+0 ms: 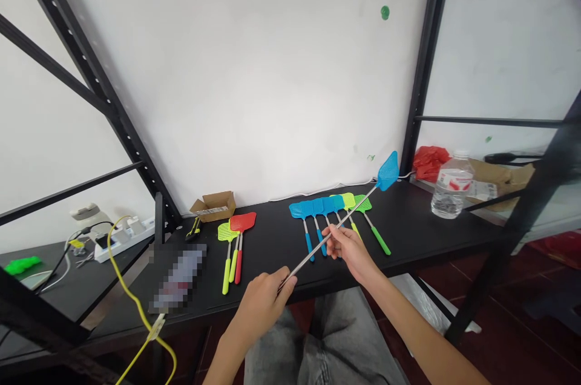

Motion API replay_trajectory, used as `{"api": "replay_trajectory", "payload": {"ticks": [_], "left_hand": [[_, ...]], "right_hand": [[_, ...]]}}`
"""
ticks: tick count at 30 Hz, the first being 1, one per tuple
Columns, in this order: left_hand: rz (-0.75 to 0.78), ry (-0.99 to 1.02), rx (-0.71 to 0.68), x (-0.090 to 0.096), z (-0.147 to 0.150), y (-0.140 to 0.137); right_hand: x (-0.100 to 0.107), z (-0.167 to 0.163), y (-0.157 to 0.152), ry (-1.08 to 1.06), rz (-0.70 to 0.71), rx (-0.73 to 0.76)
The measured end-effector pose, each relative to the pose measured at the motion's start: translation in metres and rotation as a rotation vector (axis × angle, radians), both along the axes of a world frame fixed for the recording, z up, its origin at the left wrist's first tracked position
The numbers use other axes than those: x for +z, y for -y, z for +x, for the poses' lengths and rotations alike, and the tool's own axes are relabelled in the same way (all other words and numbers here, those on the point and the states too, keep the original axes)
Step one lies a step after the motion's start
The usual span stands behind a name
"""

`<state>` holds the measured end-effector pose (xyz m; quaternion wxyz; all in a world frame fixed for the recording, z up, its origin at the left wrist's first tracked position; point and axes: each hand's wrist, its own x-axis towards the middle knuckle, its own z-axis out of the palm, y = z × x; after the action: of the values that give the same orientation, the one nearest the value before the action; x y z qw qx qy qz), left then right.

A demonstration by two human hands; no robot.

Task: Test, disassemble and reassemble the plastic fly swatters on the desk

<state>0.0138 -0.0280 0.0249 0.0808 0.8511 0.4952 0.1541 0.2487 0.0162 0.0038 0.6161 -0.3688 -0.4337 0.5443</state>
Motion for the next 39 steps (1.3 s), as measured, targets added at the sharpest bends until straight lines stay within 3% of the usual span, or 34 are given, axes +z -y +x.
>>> {"api": "replay_trajectory", "payload": {"ticks": [10, 19, 39], "left_hand": [[0.037, 0.000, -0.005, -0.006, 0.011, 0.003], [0.028, 0.001, -0.024, -0.001, 0.010, 0.004], [-0.001, 0.050, -0.028, -0.003, 0.003, 0.002]], "right_hand": [[-0.016, -0.045, 0.020, 0.095, -0.011, 0.239], [-0.008, -0.028, 0.009, 0.101, -0.001, 0.067], [-0.007, -0.010, 0.001, 0.062, 0.014, -0.030]]}}
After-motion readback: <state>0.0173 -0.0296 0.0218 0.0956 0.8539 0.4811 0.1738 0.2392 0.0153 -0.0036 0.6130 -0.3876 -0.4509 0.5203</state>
